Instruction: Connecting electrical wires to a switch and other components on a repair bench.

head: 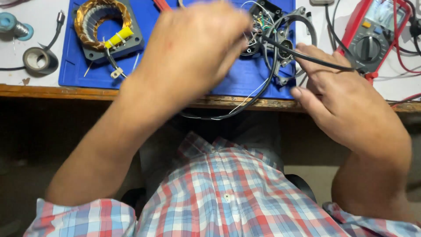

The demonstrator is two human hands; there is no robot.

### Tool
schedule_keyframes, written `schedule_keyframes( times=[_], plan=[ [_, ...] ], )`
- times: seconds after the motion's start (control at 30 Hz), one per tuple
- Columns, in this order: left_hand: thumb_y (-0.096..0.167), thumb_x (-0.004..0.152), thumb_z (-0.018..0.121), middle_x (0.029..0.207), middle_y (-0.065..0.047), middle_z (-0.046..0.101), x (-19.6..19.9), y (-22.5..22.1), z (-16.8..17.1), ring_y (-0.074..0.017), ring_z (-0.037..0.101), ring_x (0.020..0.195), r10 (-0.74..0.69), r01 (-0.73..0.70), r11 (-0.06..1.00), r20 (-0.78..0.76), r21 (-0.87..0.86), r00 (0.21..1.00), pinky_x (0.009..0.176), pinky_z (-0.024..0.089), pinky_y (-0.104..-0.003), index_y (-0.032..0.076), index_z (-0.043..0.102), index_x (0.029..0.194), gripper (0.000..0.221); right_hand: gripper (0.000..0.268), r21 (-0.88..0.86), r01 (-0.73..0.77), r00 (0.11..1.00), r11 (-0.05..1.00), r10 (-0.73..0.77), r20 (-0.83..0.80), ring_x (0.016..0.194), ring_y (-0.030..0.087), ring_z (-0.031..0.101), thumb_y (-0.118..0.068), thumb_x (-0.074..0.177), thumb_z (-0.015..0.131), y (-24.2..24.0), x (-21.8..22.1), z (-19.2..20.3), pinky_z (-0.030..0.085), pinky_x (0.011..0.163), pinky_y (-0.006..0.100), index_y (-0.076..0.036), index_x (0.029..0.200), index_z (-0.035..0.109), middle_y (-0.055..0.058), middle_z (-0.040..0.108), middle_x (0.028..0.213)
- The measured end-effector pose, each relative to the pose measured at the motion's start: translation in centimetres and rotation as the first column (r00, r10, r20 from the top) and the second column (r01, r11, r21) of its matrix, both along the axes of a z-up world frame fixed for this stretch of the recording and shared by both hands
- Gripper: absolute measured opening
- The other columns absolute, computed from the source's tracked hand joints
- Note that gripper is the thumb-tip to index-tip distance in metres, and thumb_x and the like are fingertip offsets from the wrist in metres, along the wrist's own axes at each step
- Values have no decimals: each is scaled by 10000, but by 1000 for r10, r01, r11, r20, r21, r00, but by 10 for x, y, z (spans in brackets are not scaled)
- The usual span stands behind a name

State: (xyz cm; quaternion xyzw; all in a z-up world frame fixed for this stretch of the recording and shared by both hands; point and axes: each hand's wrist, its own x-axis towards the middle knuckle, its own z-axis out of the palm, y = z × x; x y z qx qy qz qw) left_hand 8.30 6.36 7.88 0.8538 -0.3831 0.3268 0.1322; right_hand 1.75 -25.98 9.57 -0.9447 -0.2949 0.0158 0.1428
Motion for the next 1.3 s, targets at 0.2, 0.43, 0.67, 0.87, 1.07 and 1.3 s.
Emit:
schedule_keyframes(
  times=[0.2,0.43,0.67,0.87,1.07,1.3],
  plan=[
    [378,990,1019,981,-36,785,-121,27,-45,-311,751,930,126,-81,990,-443,119,887,820,576,-489,131,778,1068,354,534,52,-108,993,993,105,45,1339,348,805,-242,1093,767,2,-53,-2,591,1240,483,5,1567,769,171,849,1488],
    [106,1150,807,893,-30,625,-135,22,-80,-296,634,852,132,-148,987,-221,-57,966,823,516,-464,132,701,935,241,295,212,-225,957,951,175,230,1199,342,834,-83,1150,847,88,-58,-63,698,945,450,7,1426,790,192,797,1394],
    [228,1128,934,928,17,747,-133,33,-88,-258,739,931,91,-107,993,-238,-57,967,911,559,-441,145,782,1055,187,187,68,-194,932,979,162,325,936,318,826,-126,1150,903,84,-47,-72,624,644,451,-93,1328,857,86,849,1297],
    [236,1068,1049,843,21,732,-126,37,-100,-228,719,832,89,-104,990,-157,-92,984,860,532,-424,158,787,976,288,206,-42,-137,934,990,143,328,876,272,787,-173,1135,957,71,-44,-68,585,557,427,-106,1300,854,60,804,1201],
    [315,947,1124,1027,-28,826,-133,29,-85,-264,782,989,98,-110,988,-112,-112,989,931,565,-443,97,838,1207,443,199,-34,-177,913,984,177,367,968,296,814,-128,1161,958,54,-36,-67,625,653,432,-77,1318,847,104,814,1236],
    [169,1250,723,784,-4,577,-129,-14,-95,-246,604,747,146,-148,973,-24,-179,989,780,510,-419,170,618,877,387,296,4,-177,921,984,164,354,1072,305,811,-85,1161,949,50,-39,-63,638,734,441,-83,1419,803,128,801,1322]
  ],
)
